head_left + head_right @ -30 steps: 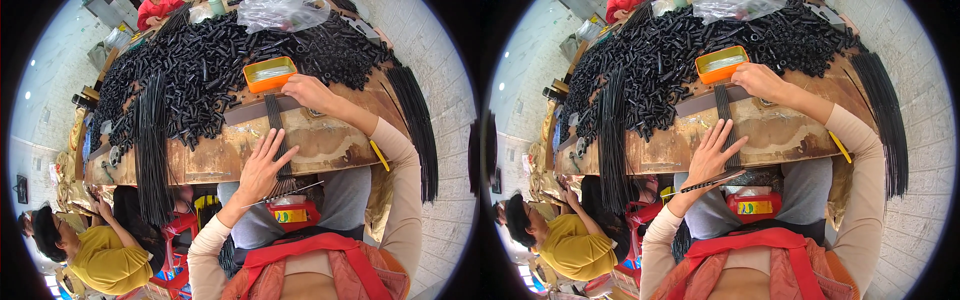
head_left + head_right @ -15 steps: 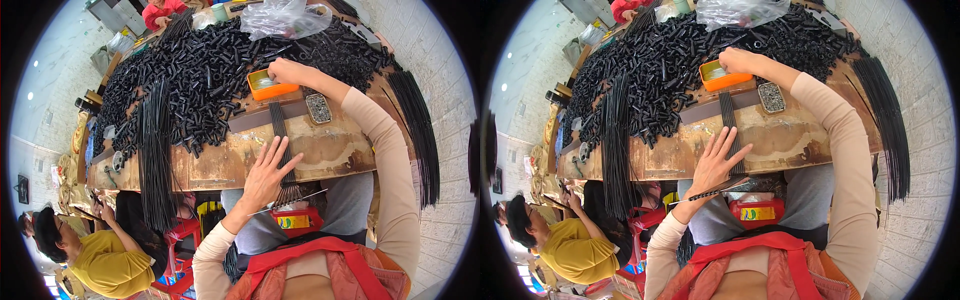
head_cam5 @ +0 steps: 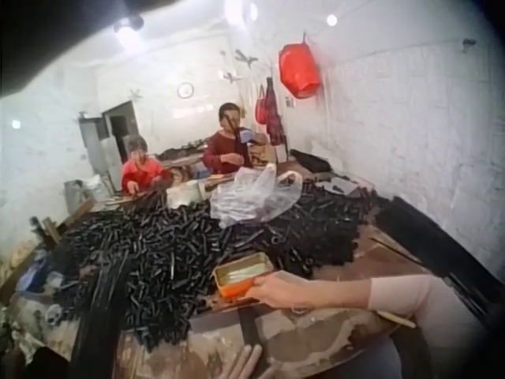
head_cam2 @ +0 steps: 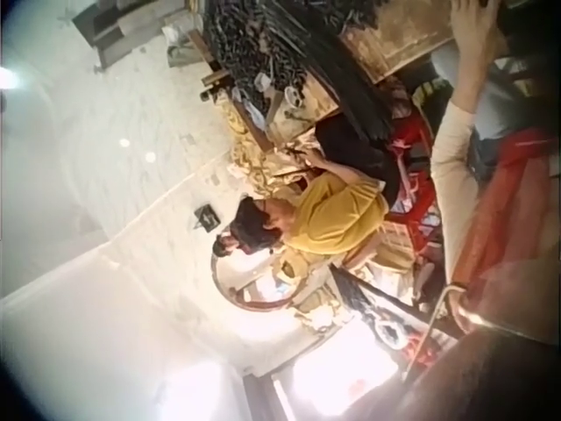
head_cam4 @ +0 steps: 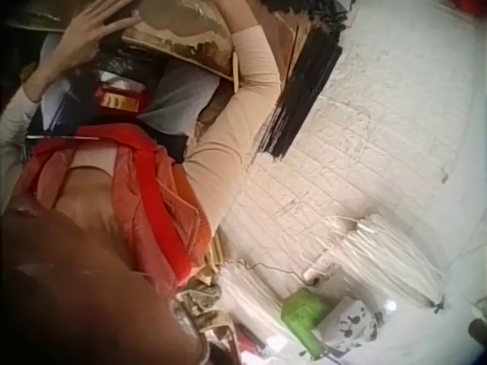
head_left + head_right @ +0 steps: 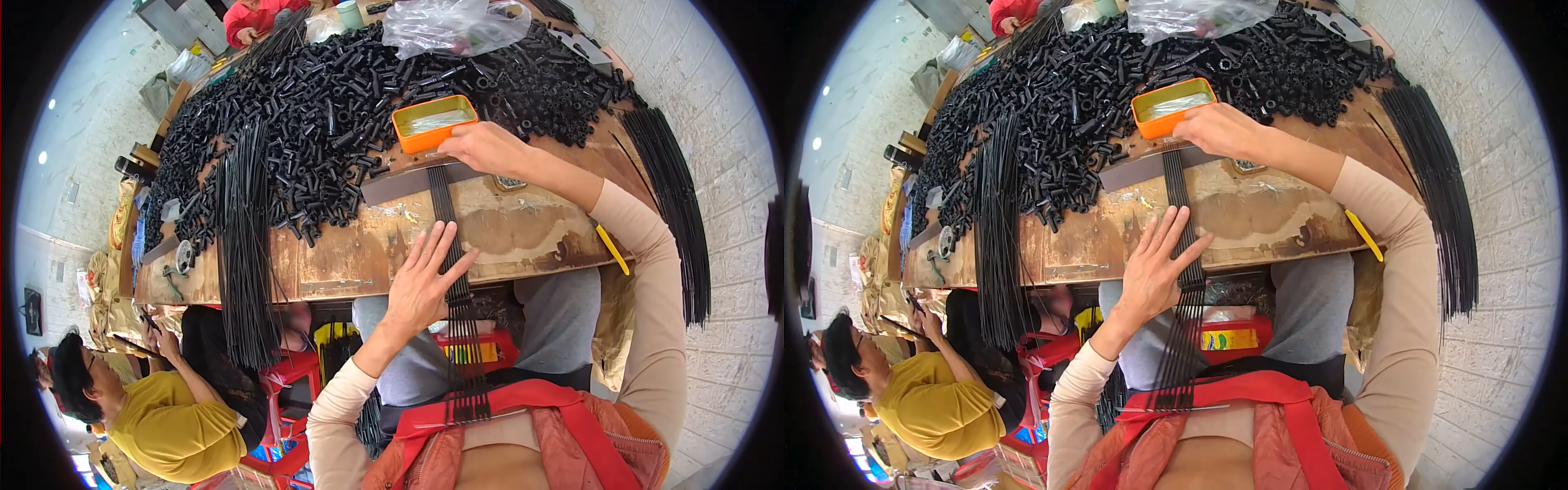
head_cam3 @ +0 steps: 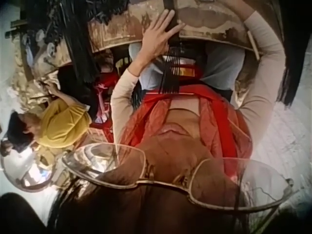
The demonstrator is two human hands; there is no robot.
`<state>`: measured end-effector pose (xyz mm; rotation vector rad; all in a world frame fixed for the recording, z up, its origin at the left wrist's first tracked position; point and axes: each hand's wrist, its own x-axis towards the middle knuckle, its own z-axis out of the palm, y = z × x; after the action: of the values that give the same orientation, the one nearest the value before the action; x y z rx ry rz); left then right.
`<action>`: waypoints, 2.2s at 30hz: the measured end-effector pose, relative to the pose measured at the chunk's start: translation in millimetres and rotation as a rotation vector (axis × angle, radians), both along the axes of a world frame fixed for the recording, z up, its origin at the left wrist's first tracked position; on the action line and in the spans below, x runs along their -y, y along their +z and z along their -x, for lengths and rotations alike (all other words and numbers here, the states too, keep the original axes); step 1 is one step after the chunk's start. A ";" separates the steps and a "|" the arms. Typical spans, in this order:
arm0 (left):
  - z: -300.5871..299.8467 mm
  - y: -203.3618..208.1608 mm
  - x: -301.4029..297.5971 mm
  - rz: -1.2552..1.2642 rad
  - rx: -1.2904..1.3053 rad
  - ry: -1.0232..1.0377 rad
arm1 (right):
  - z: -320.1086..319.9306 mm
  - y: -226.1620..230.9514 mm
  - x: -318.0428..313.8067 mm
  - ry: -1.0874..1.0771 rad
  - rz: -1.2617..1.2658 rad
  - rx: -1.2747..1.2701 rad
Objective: Assembling and inspecting black plastic components at a production workbench using pliers.
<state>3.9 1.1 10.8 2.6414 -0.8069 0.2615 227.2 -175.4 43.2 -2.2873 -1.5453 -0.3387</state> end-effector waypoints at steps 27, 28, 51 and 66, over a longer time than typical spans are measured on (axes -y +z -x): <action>-0.8 -4.4 2.8 -0.011 0.007 0.008 | 4.3 -13.9 18.2 -0.006 0.101 0.098; -1.3 -4.2 3.1 -0.013 0.005 0.006 | 4.1 -14.5 18.1 -0.005 0.072 0.090; -1.8 -4.5 3.6 -0.012 0.001 0.000 | -4.2 -7.9 -3.4 0.069 -0.112 -0.228; 12.2 39.5 -41.5 -0.190 -0.183 0.130 | 81.8 62.9 37.4 0.163 0.093 -0.539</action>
<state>-8.3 42.6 50.3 2.8478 -0.6294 -0.0260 145.4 -212.8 106.1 -2.0605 -1.4607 0.3731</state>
